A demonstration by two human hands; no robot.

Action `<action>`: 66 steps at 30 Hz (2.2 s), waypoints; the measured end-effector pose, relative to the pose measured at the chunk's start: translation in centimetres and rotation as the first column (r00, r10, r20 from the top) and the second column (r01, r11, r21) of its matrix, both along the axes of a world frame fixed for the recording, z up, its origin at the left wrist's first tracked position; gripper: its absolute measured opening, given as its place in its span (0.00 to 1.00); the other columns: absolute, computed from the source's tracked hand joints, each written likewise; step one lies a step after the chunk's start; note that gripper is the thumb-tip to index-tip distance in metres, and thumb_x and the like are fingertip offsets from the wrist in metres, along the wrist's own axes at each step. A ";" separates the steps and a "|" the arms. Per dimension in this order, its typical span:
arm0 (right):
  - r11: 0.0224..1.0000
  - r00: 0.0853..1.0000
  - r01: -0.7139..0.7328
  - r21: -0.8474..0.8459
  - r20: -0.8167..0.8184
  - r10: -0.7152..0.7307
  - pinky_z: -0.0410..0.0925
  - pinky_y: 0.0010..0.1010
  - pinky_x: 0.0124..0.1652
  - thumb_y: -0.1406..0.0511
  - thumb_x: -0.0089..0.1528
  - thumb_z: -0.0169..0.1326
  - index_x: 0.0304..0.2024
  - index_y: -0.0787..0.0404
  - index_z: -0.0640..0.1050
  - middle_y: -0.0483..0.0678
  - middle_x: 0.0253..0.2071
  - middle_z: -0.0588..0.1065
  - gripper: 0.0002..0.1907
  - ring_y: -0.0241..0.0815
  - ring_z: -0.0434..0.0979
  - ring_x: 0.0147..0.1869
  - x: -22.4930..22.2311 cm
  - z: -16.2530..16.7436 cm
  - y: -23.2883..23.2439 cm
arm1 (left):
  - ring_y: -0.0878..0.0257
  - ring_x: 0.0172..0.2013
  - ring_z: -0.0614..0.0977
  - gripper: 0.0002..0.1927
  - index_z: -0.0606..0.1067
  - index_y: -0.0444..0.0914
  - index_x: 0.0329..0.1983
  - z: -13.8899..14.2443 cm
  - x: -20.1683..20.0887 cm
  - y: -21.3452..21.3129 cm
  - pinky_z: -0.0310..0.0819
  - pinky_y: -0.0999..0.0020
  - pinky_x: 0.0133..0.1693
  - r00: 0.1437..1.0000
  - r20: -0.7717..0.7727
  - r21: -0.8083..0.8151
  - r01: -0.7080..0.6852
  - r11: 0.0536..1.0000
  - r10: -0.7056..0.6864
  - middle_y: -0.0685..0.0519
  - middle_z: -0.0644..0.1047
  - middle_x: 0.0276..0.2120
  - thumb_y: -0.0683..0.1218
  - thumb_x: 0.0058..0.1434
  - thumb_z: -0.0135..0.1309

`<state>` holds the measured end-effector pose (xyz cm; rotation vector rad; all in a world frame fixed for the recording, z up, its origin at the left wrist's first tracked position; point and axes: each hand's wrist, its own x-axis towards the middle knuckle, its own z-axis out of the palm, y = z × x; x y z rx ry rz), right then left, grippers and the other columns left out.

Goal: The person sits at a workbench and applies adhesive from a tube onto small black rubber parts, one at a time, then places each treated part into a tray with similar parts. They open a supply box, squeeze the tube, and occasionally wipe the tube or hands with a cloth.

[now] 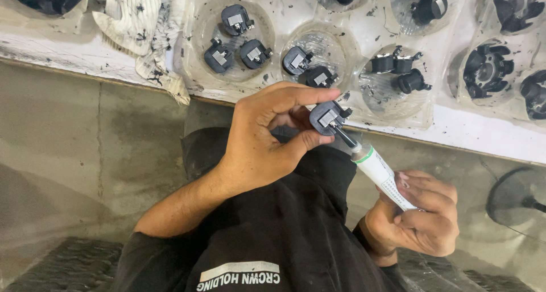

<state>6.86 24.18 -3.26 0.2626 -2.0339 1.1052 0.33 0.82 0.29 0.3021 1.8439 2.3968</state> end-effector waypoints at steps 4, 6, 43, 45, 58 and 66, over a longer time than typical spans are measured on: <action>1.000 1.000 0.003 -0.029 -0.007 -0.003 0.82 0.44 0.37 0.86 0.54 0.61 0.26 0.60 0.60 0.54 0.33 0.72 0.26 0.48 0.78 0.40 -0.2 0.1 -0.2 | 0.66 0.50 0.84 0.27 0.74 0.35 0.65 -0.2 -0.2 0.2 0.85 0.70 0.54 1.000 -0.009 0.000 0.011 1.000 -0.011 0.50 0.74 0.53 0.26 0.65 0.60; 0.998 0.999 0.004 -0.063 -0.039 -0.007 0.82 0.43 0.35 0.85 0.52 0.61 0.25 0.61 0.59 0.53 0.32 0.71 0.25 0.47 0.78 0.38 -0.4 0.1 -0.3 | 0.66 0.50 0.84 0.27 0.74 0.35 0.65 -0.2 -0.1 0.2 0.85 0.71 0.53 1.000 -0.007 -0.008 0.006 1.000 -0.006 0.50 0.75 0.52 0.26 0.64 0.60; 0.993 0.991 0.060 -0.102 -0.113 -0.071 0.81 0.42 0.36 0.84 0.58 0.62 0.34 0.61 0.60 0.52 0.34 0.71 0.24 0.47 0.78 0.39 -0.2 -0.6 -0.3 | 0.64 0.47 0.84 0.25 0.71 0.28 0.67 -4.2 1.6 2.0 0.83 0.68 0.53 0.932 0.232 0.460 0.147 0.876 -0.278 0.48 0.80 0.50 0.37 0.68 0.61; 0.992 0.992 0.093 -0.089 -0.081 -0.100 0.80 0.40 0.37 0.85 0.59 0.62 0.33 0.61 0.60 0.51 0.34 0.70 0.25 0.45 0.78 0.38 -0.1 -0.5 -0.6 | 0.64 0.45 0.84 0.25 0.71 0.28 0.67 -4.2 1.5 1.9 0.84 0.67 0.52 0.932 0.237 0.461 0.142 0.876 -0.276 0.48 0.79 0.49 0.38 0.68 0.61; 0.999 0.997 0.028 -0.021 -0.072 -0.030 0.80 0.42 0.35 0.86 0.58 0.61 0.29 0.63 0.60 0.55 0.34 0.71 0.24 0.48 0.78 0.38 -0.2 -0.3 -0.2 | 0.63 0.42 0.84 0.26 0.72 0.27 0.68 -4.8 1.3 1.6 0.82 0.68 0.47 0.918 0.244 0.496 0.159 0.854 -0.312 0.44 0.80 0.55 0.45 0.71 0.61; 0.999 1.000 -0.007 0.049 -0.010 0.008 0.78 0.47 0.35 0.83 0.53 0.62 0.28 0.61 0.59 0.57 0.32 0.70 0.25 0.50 0.75 0.36 -0.4 0.4 0.4 | 0.63 0.41 0.83 0.23 0.73 0.33 0.67 -5.3 1.3 1.9 0.86 0.58 0.50 0.880 0.239 0.758 0.096 0.645 -0.411 0.41 0.76 0.62 0.46 0.72 0.60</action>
